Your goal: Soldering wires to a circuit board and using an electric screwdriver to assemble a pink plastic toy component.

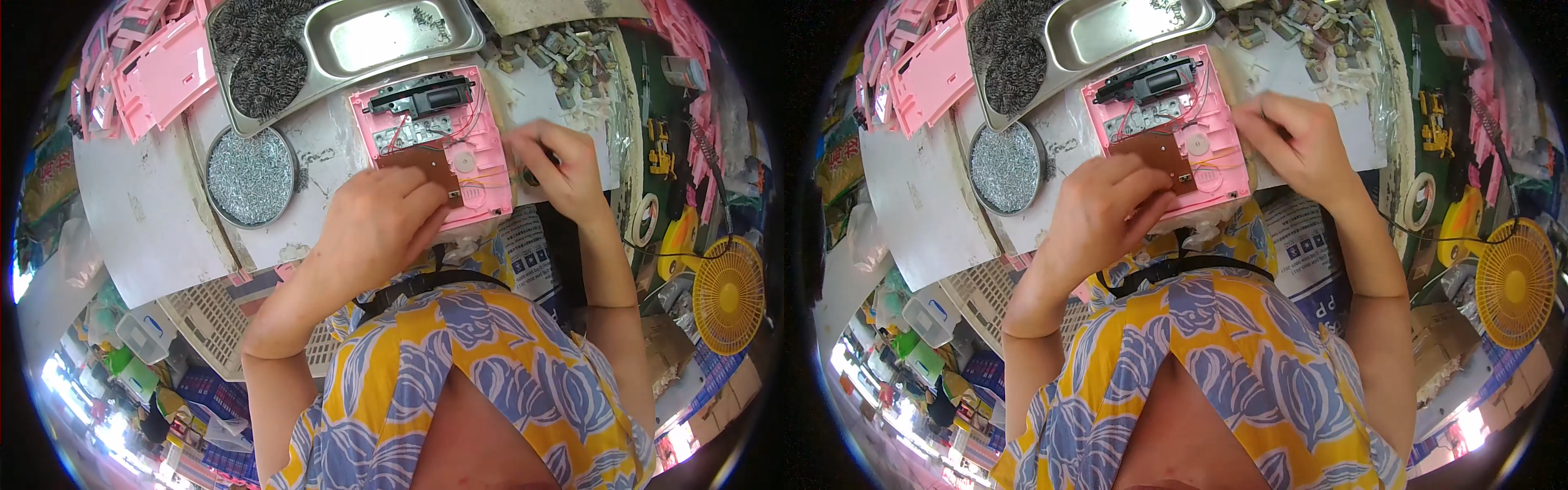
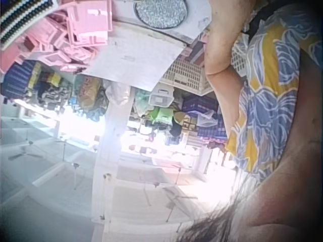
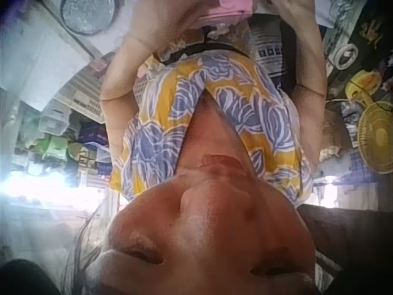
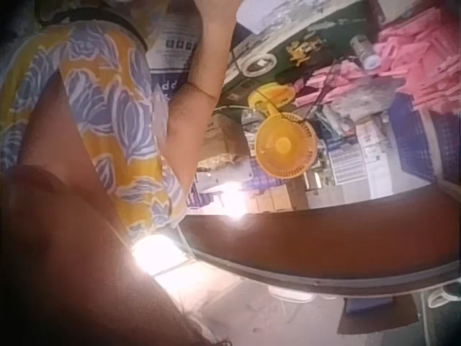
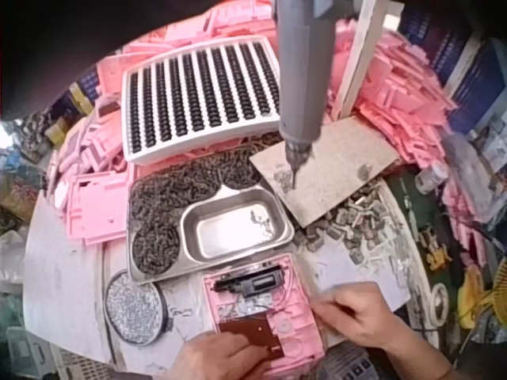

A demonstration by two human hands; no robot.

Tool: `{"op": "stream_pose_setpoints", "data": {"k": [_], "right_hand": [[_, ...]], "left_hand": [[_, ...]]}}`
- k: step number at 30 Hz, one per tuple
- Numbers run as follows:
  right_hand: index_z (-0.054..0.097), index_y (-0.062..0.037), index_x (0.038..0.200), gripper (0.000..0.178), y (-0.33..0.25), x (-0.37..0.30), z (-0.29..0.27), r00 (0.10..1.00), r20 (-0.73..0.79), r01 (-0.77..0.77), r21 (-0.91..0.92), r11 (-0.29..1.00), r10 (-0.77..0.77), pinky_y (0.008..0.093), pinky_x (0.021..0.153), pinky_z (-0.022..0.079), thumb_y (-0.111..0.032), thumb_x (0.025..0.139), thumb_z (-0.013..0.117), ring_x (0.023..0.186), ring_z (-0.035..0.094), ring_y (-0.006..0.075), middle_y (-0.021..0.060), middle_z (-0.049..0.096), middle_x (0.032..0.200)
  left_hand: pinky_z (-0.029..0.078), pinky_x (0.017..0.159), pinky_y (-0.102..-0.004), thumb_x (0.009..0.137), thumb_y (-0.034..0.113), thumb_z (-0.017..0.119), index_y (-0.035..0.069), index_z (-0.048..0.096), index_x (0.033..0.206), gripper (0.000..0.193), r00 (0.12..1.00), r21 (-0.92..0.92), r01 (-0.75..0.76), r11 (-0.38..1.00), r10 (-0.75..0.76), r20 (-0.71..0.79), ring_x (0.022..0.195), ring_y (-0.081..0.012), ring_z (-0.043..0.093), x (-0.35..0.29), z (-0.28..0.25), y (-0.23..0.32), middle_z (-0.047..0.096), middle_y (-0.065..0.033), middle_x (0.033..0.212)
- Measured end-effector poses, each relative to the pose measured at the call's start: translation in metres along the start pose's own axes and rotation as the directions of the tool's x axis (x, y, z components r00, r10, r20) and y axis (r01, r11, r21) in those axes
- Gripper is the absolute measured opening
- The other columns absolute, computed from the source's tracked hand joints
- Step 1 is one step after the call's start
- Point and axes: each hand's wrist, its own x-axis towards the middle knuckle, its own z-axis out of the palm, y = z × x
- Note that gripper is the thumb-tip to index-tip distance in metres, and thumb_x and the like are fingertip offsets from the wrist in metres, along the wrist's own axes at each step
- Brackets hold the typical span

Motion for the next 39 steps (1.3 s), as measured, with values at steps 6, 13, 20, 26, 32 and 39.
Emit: {"op": "stream_pose_setpoints", "data": {"k": [6, 13, 20, 26, 32, 39], "right_hand": [[0.075, -0.0037, 0.096, 0.013, -0.036, -0.030, -0.031, 0.891, 0.243, 0.327, 0.244, 0.913, -0.384, 0.0351, 0.051, 0.040, -0.013, 0.091, 0.069, 0.054, 0.052, 0.0251, 0.0068, 0.061, 0.068], [0.075, -0.0038, 0.099, 0.019, -0.054, -0.040, -0.021, 0.817, 0.329, 0.384, 0.303, 0.872, -0.474, 0.0360, 0.052, 0.044, -0.019, 0.088, 0.073, 0.056, 0.055, 0.0244, 0.0059, 0.062, 0.070], [0.075, -0.0017, 0.098, 0.023, -0.034, 0.001, -0.035, 0.938, 0.338, -0.175, 0.282, 0.943, 0.073, 0.0329, 0.058, 0.051, -0.020, 0.084, 0.072, 0.058, 0.061, 0.0260, 0.0065, 0.066, 0.071], [0.071, -0.0033, 0.077, 0.023, -0.053, 0.015, 0.013, 0.855, 0.497, 0.103, -0.449, 0.888, 0.152, 0.0450, 0.062, 0.054, -0.025, 0.084, 0.070, 0.068, 0.069, 0.0359, 0.0164, 0.069, 0.072], [0.069, -0.0048, 0.076, 0.018, -0.051, 0.024, 0.020, 0.857, 0.498, 0.169, -0.514, 0.841, 0.133, 0.0472, 0.062, 0.053, -0.021, 0.084, 0.067, 0.068, 0.068, 0.0367, 0.0147, 0.068, 0.070], [0.071, -0.0083, 0.087, 0.013, -0.045, 0.034, 0.019, 0.971, 0.235, 0.059, -0.420, 0.906, 0.046, 0.0436, 0.061, 0.052, -0.022, 0.085, 0.070, 0.066, 0.066, 0.0337, 0.0118, 0.068, 0.072]], "left_hand": [[0.047, 0.078, -0.0421, 0.074, 0.015, 0.082, 0.010, 0.066, 0.101, 0.032, 0.981, -0.004, -0.034, 0.999, 0.032, -0.189, 0.085, -0.0292, 0.063, 0.020, 0.026, 0.002, 0.062, -0.0061, 0.088], [0.045, 0.080, -0.0382, 0.072, 0.013, 0.080, 0.011, 0.070, 0.100, 0.030, 0.948, 0.048, -0.244, 0.969, 0.249, -0.200, 0.078, -0.0217, 0.061, 0.013, 0.045, 0.003, 0.062, -0.0022, 0.087], [0.045, 0.072, -0.0318, 0.073, 0.013, 0.067, 0.007, 0.071, 0.103, 0.031, 0.887, 0.107, -0.349, 0.931, 0.365, -0.283, 0.072, -0.0142, 0.058, -0.001, 0.064, 0.010, 0.060, 0.0005, 0.085], [0.045, 0.069, -0.0316, 0.069, 0.013, 0.071, 0.009, 0.074, 0.102, 0.034, 0.894, 0.098, -0.350, 0.932, 0.363, -0.262, 0.070, -0.0146, 0.058, -0.001, 0.070, 0.011, 0.057, 0.0010, 0.079], [0.045, 0.072, -0.0324, 0.072, 0.014, 0.067, 0.008, 0.072, 0.095, 0.024, 0.912, 0.097, -0.326, 0.940, 0.340, -0.229, 0.075, -0.0156, 0.059, -0.004, 0.072, 0.007, 0.057, 0.0007, 0.079], [0.048, 0.071, -0.0328, 0.071, 0.015, 0.067, 0.008, 0.074, 0.103, 0.033, 0.894, 0.075, -0.394, 0.916, 0.401, -0.200, 0.074, -0.0155, 0.060, -0.004, 0.071, 0.004, 0.058, 0.0004, 0.080]]}}
